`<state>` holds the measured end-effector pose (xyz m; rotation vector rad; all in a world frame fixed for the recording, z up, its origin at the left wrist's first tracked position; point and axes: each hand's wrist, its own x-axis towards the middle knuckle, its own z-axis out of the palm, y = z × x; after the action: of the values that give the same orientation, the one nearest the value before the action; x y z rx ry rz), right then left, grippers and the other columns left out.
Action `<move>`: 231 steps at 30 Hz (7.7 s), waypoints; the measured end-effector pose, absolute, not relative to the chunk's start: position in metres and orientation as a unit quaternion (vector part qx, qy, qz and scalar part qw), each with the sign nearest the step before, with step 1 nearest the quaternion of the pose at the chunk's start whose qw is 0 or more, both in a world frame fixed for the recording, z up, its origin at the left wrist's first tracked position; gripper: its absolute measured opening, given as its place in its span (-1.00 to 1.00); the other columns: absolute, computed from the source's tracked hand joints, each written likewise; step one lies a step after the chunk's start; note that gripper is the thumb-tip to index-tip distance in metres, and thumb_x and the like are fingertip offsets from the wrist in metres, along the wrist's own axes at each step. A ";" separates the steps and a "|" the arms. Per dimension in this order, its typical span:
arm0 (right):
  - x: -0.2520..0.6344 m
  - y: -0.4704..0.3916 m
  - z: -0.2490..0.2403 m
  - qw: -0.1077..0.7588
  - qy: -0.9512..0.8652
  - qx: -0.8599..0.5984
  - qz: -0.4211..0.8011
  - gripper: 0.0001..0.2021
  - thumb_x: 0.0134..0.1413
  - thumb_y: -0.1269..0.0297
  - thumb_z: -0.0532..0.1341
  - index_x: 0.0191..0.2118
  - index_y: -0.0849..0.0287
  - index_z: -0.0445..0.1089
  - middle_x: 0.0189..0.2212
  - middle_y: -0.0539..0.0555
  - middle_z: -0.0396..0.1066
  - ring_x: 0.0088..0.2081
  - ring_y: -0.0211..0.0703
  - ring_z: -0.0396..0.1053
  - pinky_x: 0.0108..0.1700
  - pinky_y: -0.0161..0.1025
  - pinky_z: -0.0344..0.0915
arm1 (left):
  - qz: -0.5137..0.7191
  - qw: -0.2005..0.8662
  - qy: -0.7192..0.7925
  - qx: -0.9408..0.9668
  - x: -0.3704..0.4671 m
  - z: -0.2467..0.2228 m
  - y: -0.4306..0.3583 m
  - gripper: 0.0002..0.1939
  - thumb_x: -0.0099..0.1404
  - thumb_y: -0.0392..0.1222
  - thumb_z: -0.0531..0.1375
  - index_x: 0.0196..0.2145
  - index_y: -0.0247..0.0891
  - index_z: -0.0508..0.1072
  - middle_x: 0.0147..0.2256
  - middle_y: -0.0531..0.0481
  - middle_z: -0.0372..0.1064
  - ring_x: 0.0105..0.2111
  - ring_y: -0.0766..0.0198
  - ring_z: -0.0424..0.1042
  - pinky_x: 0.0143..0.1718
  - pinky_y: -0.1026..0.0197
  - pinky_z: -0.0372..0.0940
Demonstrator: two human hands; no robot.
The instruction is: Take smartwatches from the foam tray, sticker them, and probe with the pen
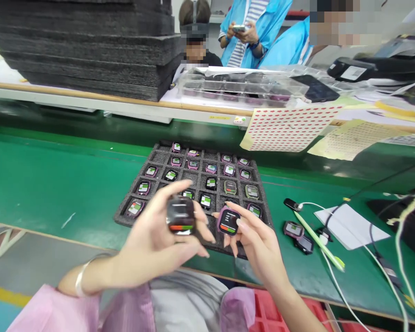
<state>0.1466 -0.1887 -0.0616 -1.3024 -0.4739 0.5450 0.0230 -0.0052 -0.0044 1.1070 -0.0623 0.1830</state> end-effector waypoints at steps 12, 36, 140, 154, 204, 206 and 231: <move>0.146 -0.189 -0.057 0.733 -0.183 -0.614 0.228 -0.66 0.17 0.23 0.18 0.05 0.16 0.34 -0.24 0.18 0.46 -0.54 -0.18 0.35 -0.66 -0.30 0.22 | 0.026 0.876 -0.036 0.480 0.056 -0.038 -0.013 -0.43 0.20 -0.35 0.21 0.14 -0.20 0.14 -0.09 -0.17 0.35 -0.09 0.07 0.42 -0.10 0.00 0.39; 0.146 -0.188 -0.066 0.730 -0.252 -0.590 0.237 -0.55 0.09 0.39 0.27 0.12 0.10 0.27 -0.21 0.16 0.45 -0.47 -0.21 0.42 -0.64 -0.38 0.31 | 0.050 0.860 -0.023 0.507 0.059 -0.045 -0.017 -0.37 0.18 -0.43 0.21 0.16 -0.21 0.10 -0.11 -0.13 0.35 -0.14 0.15 0.45 -0.15 0.13 0.44; 0.185 -0.389 -0.132 0.278 -0.222 -0.924 -0.142 -0.61 0.18 0.32 0.11 0.14 0.11 0.21 0.04 0.21 0.30 0.05 0.12 0.26 0.09 0.13 0.21 | 0.041 0.243 -0.415 0.876 0.238 -0.120 -0.199 -0.43 0.26 -0.12 0.18 0.15 -0.32 0.10 0.11 -0.33 0.17 0.15 -0.04 0.15 0.16 -0.23 0.02; 0.203 -0.271 -0.121 0.336 -0.355 -0.871 0.044 -0.50 -0.02 0.35 0.34 0.07 0.15 0.26 -0.11 0.14 0.27 -0.14 -0.03 0.37 -0.12 -0.20 0.37 | -0.016 0.267 -0.344 0.900 0.183 -0.127 -0.045 -0.13 0.04 0.17 0.30 0.19 -0.22 0.07 0.05 -0.27 0.21 0.03 -0.10 0.24 0.05 -0.17 0.15; 0.247 -0.230 -0.130 0.428 -0.482 -0.764 -0.033 -0.82 0.25 0.31 0.14 -0.34 0.23 0.42 -0.41 0.09 0.30 -0.38 -0.18 0.31 -0.33 -0.26 0.28 | 0.136 0.672 -0.140 0.715 0.321 -0.051 -0.019 -0.70 0.06 -0.12 0.31 -0.30 -0.37 0.43 -0.33 -0.10 0.48 -0.28 0.18 0.49 -0.17 0.17 0.36; 0.247 -0.230 -0.131 0.419 -0.483 -0.768 -0.032 -0.82 0.25 0.31 0.13 -0.33 0.22 0.43 -0.40 0.10 0.30 -0.38 -0.17 0.31 -0.33 -0.25 0.27 | 0.134 0.670 -0.146 0.715 0.321 -0.050 -0.018 -0.75 0.10 -0.15 0.29 -0.30 -0.36 0.43 -0.32 -0.08 0.48 -0.28 0.20 0.48 -0.16 0.18 0.35; 0.260 -0.248 -0.096 0.324 -0.505 -0.793 -0.104 -0.75 0.27 0.33 0.10 0.01 0.16 0.38 -0.26 0.19 0.36 -0.24 -0.06 0.36 -0.22 -0.12 0.36 | 0.170 0.688 -0.149 0.690 0.320 -0.046 -0.018 -0.83 0.17 -0.24 0.21 -0.26 -0.33 0.44 -0.29 -0.06 0.48 -0.26 0.25 0.47 -0.18 0.24 0.34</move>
<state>0.2599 -0.2481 -0.0963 -2.0815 -1.3237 -0.2736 0.3199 -0.0179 -0.0460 1.5433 -0.3340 0.3814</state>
